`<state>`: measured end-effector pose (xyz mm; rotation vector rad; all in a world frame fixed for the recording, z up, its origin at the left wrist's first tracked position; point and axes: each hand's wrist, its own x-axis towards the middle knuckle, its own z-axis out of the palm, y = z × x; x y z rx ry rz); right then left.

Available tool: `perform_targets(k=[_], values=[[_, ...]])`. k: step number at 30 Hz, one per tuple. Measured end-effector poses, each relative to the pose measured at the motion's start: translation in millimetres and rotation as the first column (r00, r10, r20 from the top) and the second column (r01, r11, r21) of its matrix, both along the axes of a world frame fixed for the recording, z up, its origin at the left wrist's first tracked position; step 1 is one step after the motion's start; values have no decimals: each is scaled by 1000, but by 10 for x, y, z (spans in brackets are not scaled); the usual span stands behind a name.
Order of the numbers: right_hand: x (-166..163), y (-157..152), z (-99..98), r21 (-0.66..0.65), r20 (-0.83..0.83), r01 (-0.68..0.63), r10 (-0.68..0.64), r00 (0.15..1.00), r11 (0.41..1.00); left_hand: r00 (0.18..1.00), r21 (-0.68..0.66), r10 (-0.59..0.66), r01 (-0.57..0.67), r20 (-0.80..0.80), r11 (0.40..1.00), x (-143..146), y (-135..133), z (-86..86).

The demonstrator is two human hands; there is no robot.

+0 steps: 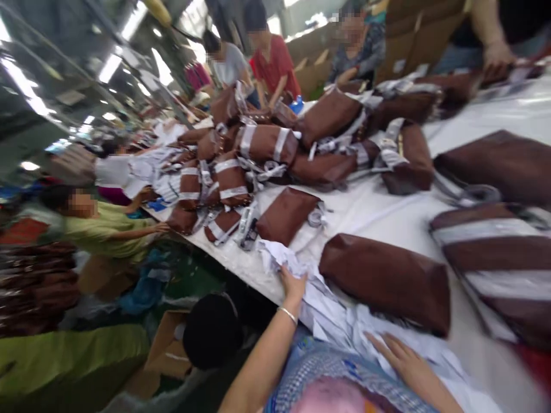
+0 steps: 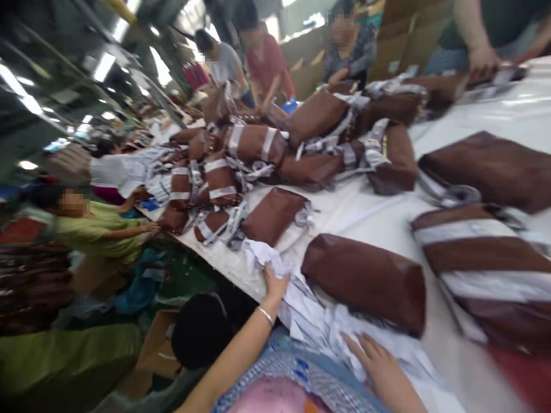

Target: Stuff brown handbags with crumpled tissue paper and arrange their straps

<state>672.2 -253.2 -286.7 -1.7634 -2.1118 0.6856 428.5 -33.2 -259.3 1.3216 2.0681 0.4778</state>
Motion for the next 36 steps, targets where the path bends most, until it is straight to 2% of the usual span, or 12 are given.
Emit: perform_targets(k=[4, 8, 11, 12, 14, 16, 17, 20, 23, 29, 34, 36], values=[[-21, -94, 166, -134, 14, -14, 16, 1000, 991, 999, -7, -27, 27, 39, 1000, -221, -43, -12], [-50, -16, 287, -224, -4, -52, 53, 999, 973, 999, 54, -36, 35, 14, 998, -518, -238, 179], [-43, -39, 352, -288, -39, -76, 68, 997, 955, 929, 87, -351, 361, -117, 928, -675, -364, 420], [-37, -47, 375, -293, -52, -76, 63, 997, 953, 828, 72, -536, 552, -165, 830, -702, -389, 495], [-25, -53, 431, -293, -58, -66, 52, 997, 954, 474, 9, -855, 875, -212, 484, -708, -415, 607], [-21, -46, 507, -287, -13, -46, 44, 999, 957, 105, -65, -975, 991, -196, 119, -663, -428, 659], [-24, -41, 551, -278, 25, -31, 39, 999, 960, -27, -99, -985, 995, -170, -10, -631, -432, 666], [-47, -29, 670, -198, 122, 4, 21, 992, 980, -209, -177, -976, 965, -68, -195, -539, -430, 670], [-82, -15, 713, -119, 123, -46, 60, 991, 992, -196, -231, -980, 955, -20, -186, -473, -406, 733], [-153, 106, 584, -156, 35, -82, 89, 995, 984, 82, -143, -993, 985, -87, 94, -206, -513, 823], [-118, 135, 630, -139, -195, -100, 71, 978, 985, 142, -126, -986, 980, -89, 152, 21, -567, 678], [-100, 126, 698, -121, -294, -138, 97, 951, 983, 247, -56, -966, 966, -75, 251, 85, -528, 670]])
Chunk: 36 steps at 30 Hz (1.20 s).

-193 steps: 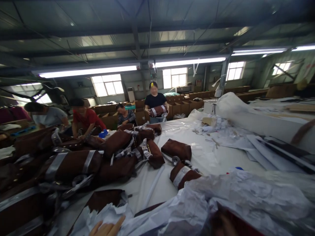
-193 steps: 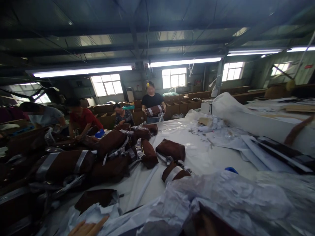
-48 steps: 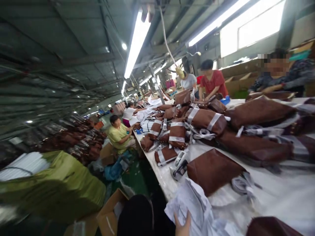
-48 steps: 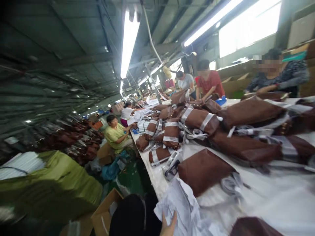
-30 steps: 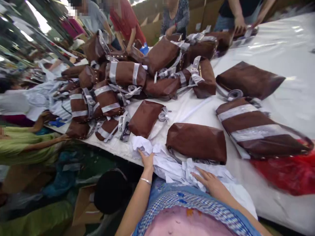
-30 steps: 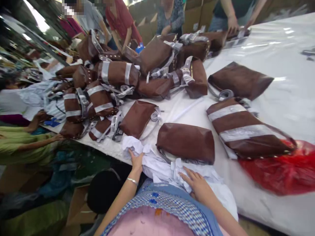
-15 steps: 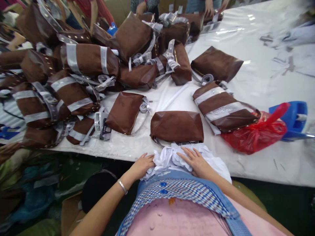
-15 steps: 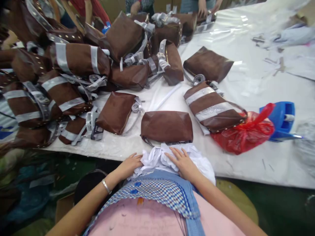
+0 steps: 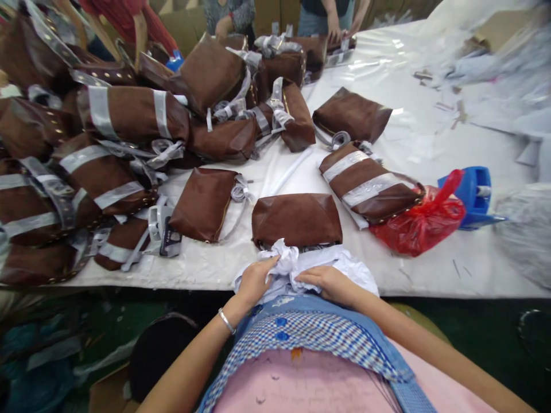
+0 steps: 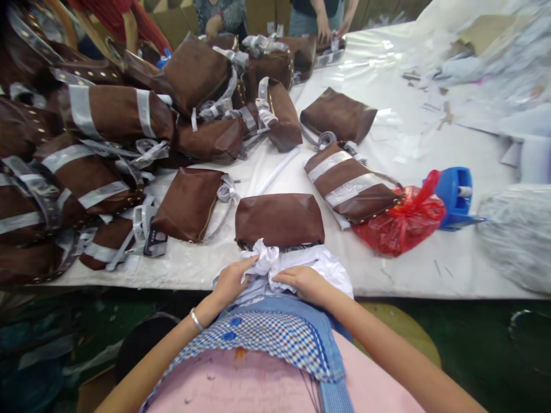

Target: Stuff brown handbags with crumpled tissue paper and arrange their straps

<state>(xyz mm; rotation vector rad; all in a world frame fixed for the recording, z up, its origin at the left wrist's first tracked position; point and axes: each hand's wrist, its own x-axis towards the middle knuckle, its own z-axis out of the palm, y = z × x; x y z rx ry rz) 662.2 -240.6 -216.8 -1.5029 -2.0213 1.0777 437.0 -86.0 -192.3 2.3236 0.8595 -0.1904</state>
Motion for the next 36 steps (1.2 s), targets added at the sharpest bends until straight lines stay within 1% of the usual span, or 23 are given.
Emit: perform_targets(k=[2, 3, 4, 5, 6, 8, 9, 11, 13, 14, 15, 16, 18, 20, 22, 23, 25, 27, 29, 31, 32, 34, 36], values=[[-12, 19, 48, -15, -91, -40, 39, 995, 999, 978, 0, 143, -145, 149, 989, 90, 31, 12], [-32, 44, 55, -25, -117, -61, 57, 992, 998, 958, -15, 189, -190, 214, 982, 151, 32, 14], [-59, 76, 48, -28, -124, -79, 75, 989, 996, 950, -35, 189, -187, 250, 982, 220, 21, 5], [-91, 110, 30, -19, -111, -97, 94, 989, 995, 961, -52, 144, -135, 237, 989, 293, -2, -14], [-125, 138, 3, 4, -79, -114, 114, 990, 993, 981, -66, 65, -54, 183, 996, 364, -33, -43], [-178, 143, -56, 73, 27, -134, 132, 991, 988, 993, -97, -111, 113, 26, 989, 474, -101, -118], [-191, 111, -77, 113, 89, -127, 117, 989, 985, 985, -107, -167, 162, -40, 981, 506, -127, -155], [-185, -20, -83, 185, 213, -57, 17, 977, 981, 973, -120, -215, 204, -89, 972, 530, -158, -209], [-145, -182, -44, 227, 312, 72, -143, 939, 971, 958, -133, -277, 266, -75, 955, 534, -165, -235], [-120, -247, -18, 231, 349, 128, -205, 914, 964, 947, -138, -312, 300, -73, 944, 543, -167, -242], [-97, -290, 4, 225, 377, 163, -240, 895, 961, 936, -141, -343, 331, -76, 933, 563, -168, -248], [-76, -306, 16, 206, 393, 174, -244, 887, 963, 927, -142, -365, 352, -83, 925, 593, -168, -253], [-44, -265, 4, 143, 386, 135, -181, 904, 980, 919, -147, -380, 364, -101, 920, 666, -153, -261], [-22, -170, -53, 68, 355, 83, -102, 929, 994, 908, -174, -405, 385, -103, 906, 702, -97, -246], [-10, -84, -128, 3, 332, 52, -50, 942, 999, 896, -190, -438, 420, -65, 887, 638, 0, -196], [-11, -58, -166, -16, 329, 40, -32, 944, 999, 898, -164, -439, 428, -36, 889, 558, 52, -160], [-38, -40, -234, -23, 345, 33, -23, 938, 999, 918, -40, -396, 396, 3, 918, 318, 130, -82], [-97, -48, -289, -1, 386, 60, -54, 921, 998, 936, 103, -352, 351, -11, 931, 25, 142, -32], [-168, -52, -327, 23, 432, 94, -95, 897, 995, 935, 176, -349, 356, -69, 918, -237, 89, -40], [-213, -26, -337, 29, 457, 106, -107, 883, 994, 928, 205, -355, 371, -111, 906, -396, 19, -107], [-215, -1, -328, 25, 458, 102, -102, 883, 994, 931, 214, -345, 363, -119, 907, -426, 0, -152], [-167, 68, -279, -9, 435, 101, -87, 896, 995, 946, 202, -307, 322, -104, 925, -398, 29, -230], [-51, 145, -194, -73, 377, 132, -95, 921, 989, 964, 116, -258, 264, -64, 958, -286, 158, -249]])
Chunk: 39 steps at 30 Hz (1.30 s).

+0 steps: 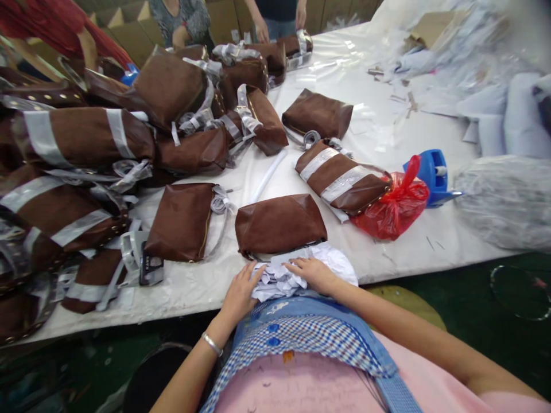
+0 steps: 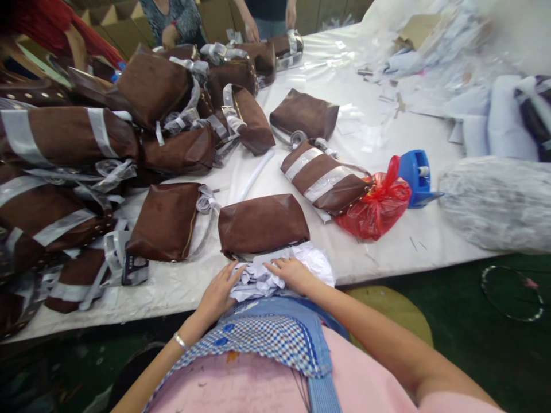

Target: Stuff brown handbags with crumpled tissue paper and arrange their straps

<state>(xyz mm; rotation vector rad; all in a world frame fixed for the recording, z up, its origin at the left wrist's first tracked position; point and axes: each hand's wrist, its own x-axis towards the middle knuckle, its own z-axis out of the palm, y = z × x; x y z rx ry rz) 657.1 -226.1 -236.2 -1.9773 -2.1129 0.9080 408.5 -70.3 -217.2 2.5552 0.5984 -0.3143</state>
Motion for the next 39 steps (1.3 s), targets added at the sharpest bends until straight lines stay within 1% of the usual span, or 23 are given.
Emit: perform_targets(k=[3, 5, 7, 9, 10, 11, 12, 14, 16, 19, 20, 22, 24, 25, 27, 29, 30, 31, 32, 33, 35, 37, 39], values=[[264, 67, 166, -98, -162, 124, -139, 977, 987, 987, -233, 144, -125, 68, 965, 239, 298, 126], [454, 57, 282, -133, -332, 225, -257, 907, 965, 935, -360, 303, -222, 184, 906, 414, 466, 279], [617, 11, 391, -160, -532, 311, -347, 772, 937, 796, -486, 504, -312, 336, 816, 582, 539, 428], [724, -40, 489, -195, -659, 412, -430, 618, 890, 604, -628, 675, -340, 424, 700, 730, 487, 525], [750, -55, 533, -215, -680, 491, -490, 546, 844, 536, -692, 728, -324, 428, 645, 796, 416, 546], [756, -59, 572, -231, -687, 578, -552, 473, 783, 509, -742, 756, -294, 412, 602, 861, 322, 550], [740, -47, 605, -240, -693, 657, -600, 400, 715, 522, -779, 761, -259, 384, 571, 928, 211, 542], [651, 20, 651, -247, -730, 757, -630, 265, 605, 616, -842, 729, -189, 299, 505, 1081, -22, 512], [508, 129, 672, -260, -791, 765, -584, 180, 589, 672, -907, 716, -161, 188, 389, 1264, -206, 501], [303, 289, 696, -311, -844, 747, -531, 66, 587, 610, -971, 791, -159, 45, 177, 1529, -285, 562], [263, 326, 714, -324, -849, 749, -527, 41, 579, 585, -983, 811, -138, 19, 123, 1594, -262, 596], [241, 363, 779, -305, -846, 773, -531, 48, 556, 577, -995, 817, -77, 4, 60, 1677, -178, 666], [285, 354, 873, -217, -849, 812, -515, 116, 541, 574, -996, 819, -49, 29, 69, 1712, -103, 727], [319, 337, 924, -164, -851, 833, -503, 151, 528, 563, -993, 825, -55, 55, 103, 1723, -84, 753], [388, 292, 1018, -61, -846, 862, -485, 222, 503, 550, -974, 826, -96, 122, 207, 1753, -101, 801], [434, 254, 1096, 7, -813, 857, -496, 306, 516, 556, -937, 810, -146, 188, 318, 1808, -184, 853], [449, 242, 1131, 28, -790, 845, -506, 346, 534, 564, -923, 799, -157, 207, 350, 1845, -242, 884], [459, 235, 1163, 42, -771, 831, -511, 380, 555, 571, -924, 793, -148, 211, 353, 1887, -307, 918], [469, 232, 1194, 53, -757, 821, -514, 405, 569, 577, -939, 792, -120, 198, 322, 1931, -372, 956], [483, 229, 1222, 60, -747, 815, -516, 420, 576, 583, -961, 795, -82, 169, 265, 1973, -434, 997], [535, 210, 1261, 50, -749, 820, -522, 408, 570, 605, -994, 791, 0, 89, 112, 2042, -530, 1081], [637, 141, 1258, -25, -778, 842, -539, 322, 539, 655, -999, 754, 45, 40, 13, 2070, -566, 1155], [789, -14, 1196, -128, -811, 869, -554, 185, 478, 745, -999, 666, 48, 38, 2, 2040, -528, 1188]])
